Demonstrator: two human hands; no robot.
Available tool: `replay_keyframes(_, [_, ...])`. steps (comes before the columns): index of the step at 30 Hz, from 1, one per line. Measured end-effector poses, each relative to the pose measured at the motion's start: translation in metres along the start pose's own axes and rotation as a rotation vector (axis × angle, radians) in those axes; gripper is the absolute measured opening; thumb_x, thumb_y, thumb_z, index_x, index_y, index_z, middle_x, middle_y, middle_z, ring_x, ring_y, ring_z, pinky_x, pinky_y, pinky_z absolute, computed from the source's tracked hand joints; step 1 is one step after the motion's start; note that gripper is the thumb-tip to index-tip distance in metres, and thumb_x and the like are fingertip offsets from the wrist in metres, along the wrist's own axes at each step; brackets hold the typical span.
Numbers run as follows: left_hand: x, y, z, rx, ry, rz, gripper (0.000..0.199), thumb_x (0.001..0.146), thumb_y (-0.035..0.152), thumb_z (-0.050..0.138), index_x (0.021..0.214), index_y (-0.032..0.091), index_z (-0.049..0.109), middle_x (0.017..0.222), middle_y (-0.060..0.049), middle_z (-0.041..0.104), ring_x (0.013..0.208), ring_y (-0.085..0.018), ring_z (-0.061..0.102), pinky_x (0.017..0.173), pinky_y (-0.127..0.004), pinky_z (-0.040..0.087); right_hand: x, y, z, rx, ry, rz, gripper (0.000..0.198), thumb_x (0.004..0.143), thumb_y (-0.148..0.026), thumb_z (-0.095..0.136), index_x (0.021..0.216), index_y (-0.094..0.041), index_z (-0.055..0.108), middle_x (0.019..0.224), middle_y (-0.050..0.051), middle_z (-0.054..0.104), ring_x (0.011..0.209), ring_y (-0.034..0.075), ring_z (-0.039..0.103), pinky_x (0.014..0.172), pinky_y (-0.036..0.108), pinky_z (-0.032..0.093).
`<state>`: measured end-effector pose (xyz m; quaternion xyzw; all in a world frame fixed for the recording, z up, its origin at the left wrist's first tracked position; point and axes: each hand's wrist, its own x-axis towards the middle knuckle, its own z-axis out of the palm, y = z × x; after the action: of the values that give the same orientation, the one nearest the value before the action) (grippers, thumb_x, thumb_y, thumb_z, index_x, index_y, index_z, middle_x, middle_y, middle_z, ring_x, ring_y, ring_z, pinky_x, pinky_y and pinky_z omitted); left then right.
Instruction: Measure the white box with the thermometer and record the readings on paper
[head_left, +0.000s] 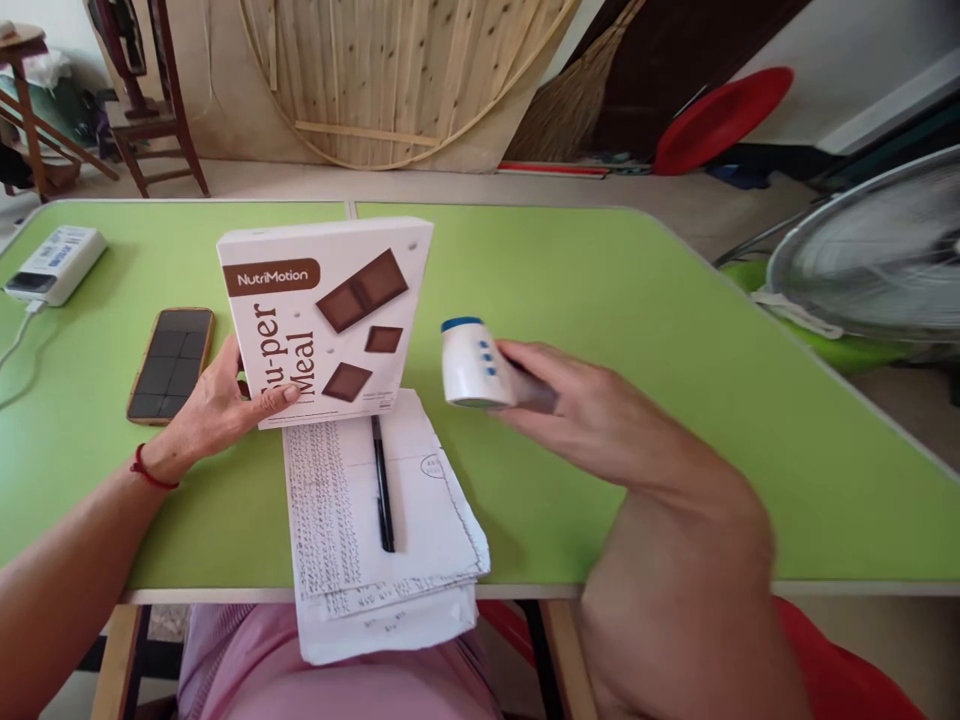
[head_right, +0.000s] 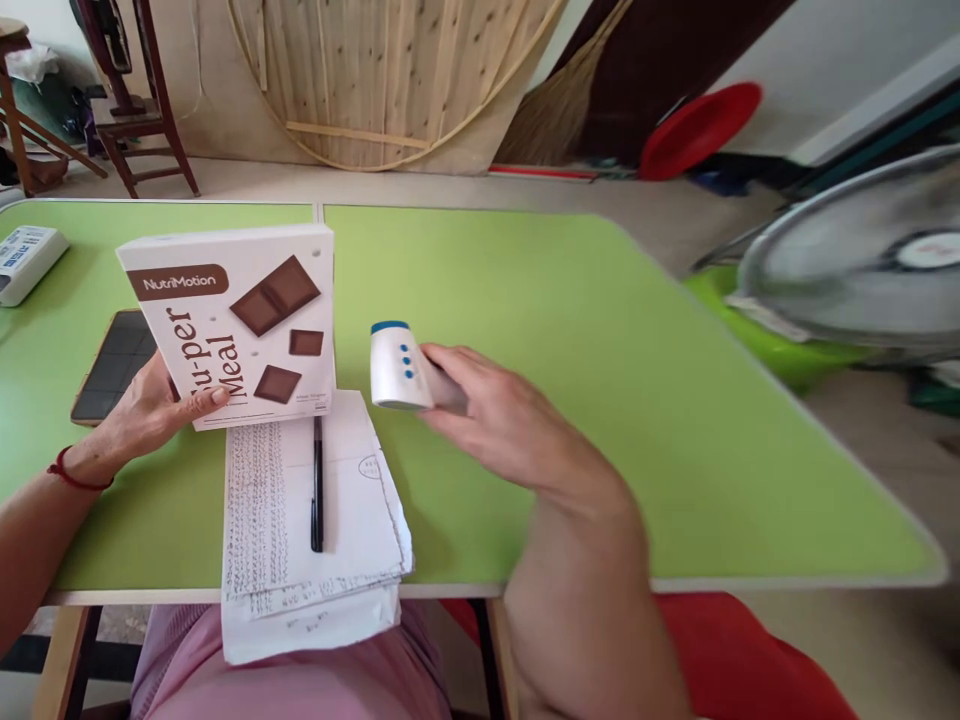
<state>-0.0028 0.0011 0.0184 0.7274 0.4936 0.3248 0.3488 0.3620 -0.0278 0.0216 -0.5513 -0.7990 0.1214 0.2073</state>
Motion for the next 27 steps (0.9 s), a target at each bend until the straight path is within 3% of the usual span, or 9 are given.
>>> replay_keyframes(3, [0.0,0.0,-0.001,-0.028,-0.02,-0.013,0.064,0.08,0.064,0.075,0.122,0.019,0.057,0.125,-0.014,0.067,0.11,-0.034,0.066,0.091,-0.052,0.057,0.012,0.002,0.017,-0.086,-0.089,-0.072,0.041,0.084,-0.021,0.058,0.124,-0.017,0.064,0.11,0.014,0.073,0.093,0.03,0.07,0.083,0.045,0.059])
replay_keyframes(6, [0.0,-0.001,0.0,-0.034,-0.008,-0.008,0.064,0.078,0.063,0.077,0.121,0.019,0.058,0.123,-0.014,0.069,0.109,-0.035,0.067,0.089,-0.052,0.059,0.017,0.001,0.035,-0.157,-0.089,-0.161,0.044,0.083,-0.015,0.056,0.126,-0.017,0.062,0.105,0.013,0.072,0.094,0.029,0.069,0.084,0.045,0.057])
replay_keyframes(11, [-0.001,-0.006,0.001,-0.059,0.027,-0.031,0.066,0.076,0.064,0.08,0.121,0.021,0.058,0.124,-0.014,0.069,0.11,-0.036,0.068,0.09,-0.053,0.059,0.012,0.003,0.047,-0.245,-0.08,-0.216,0.045,0.083,-0.01,0.052,0.127,-0.014,0.059,0.114,0.017,0.069,0.1,0.031,0.066,0.088,0.048,0.055])
replay_keyframes(15, [-0.001,-0.008,0.002,-0.11,0.084,-0.039,0.069,0.076,0.063,0.081,0.126,0.022,0.058,0.125,-0.014,0.068,0.112,-0.035,0.068,0.091,-0.054,0.06,0.01,-0.014,0.038,-0.237,0.128,-0.319,0.052,0.082,-0.008,0.053,0.134,-0.013,0.054,0.123,0.02,0.064,0.113,0.034,0.061,0.093,0.052,0.054])
replay_keyframes(18, [0.001,-0.011,0.003,-0.121,0.152,0.023,0.069,0.078,0.062,0.08,0.129,0.023,0.056,0.128,-0.013,0.066,0.12,-0.036,0.064,0.096,-0.055,0.059,0.01,-0.038,0.034,-0.134,0.269,-0.521,0.031,0.091,-0.007,0.056,0.12,-0.017,0.062,0.1,0.011,0.069,0.092,0.025,0.065,0.082,0.042,0.055])
replay_keyframes(21, [0.006,-0.018,0.004,-0.08,0.204,0.08,0.066,0.079,0.062,0.078,0.129,0.024,0.056,0.131,-0.012,0.064,0.125,-0.035,0.061,0.101,-0.055,0.056,0.008,-0.058,0.043,-0.084,0.196,-0.673,0.021,0.097,-0.006,0.053,0.107,-0.018,0.067,0.087,0.006,0.07,0.078,0.019,0.064,0.07,0.033,0.054])
replay_keyframes(25, [0.013,-0.027,0.005,-0.021,0.13,0.11,0.064,0.082,0.059,0.075,0.131,0.023,0.054,0.128,-0.012,0.064,0.119,-0.034,0.063,0.102,-0.055,0.054,0.0,-0.069,0.061,-0.242,0.05,-0.592,0.04,0.093,0.005,0.04,0.115,-0.014,0.068,0.085,0.008,0.067,0.066,0.015,0.059,0.051,0.028,0.043])
replay_keyframes(27, [0.014,-0.027,0.006,0.007,0.094,0.136,0.059,0.086,0.058,0.072,0.13,0.023,0.054,0.13,-0.012,0.062,0.12,-0.033,0.062,0.104,-0.054,0.052,-0.002,-0.07,0.066,-0.296,-0.002,-0.569,0.044,0.091,0.007,0.037,0.114,-0.013,0.069,0.085,0.008,0.065,0.064,0.015,0.056,0.05,0.029,0.04])
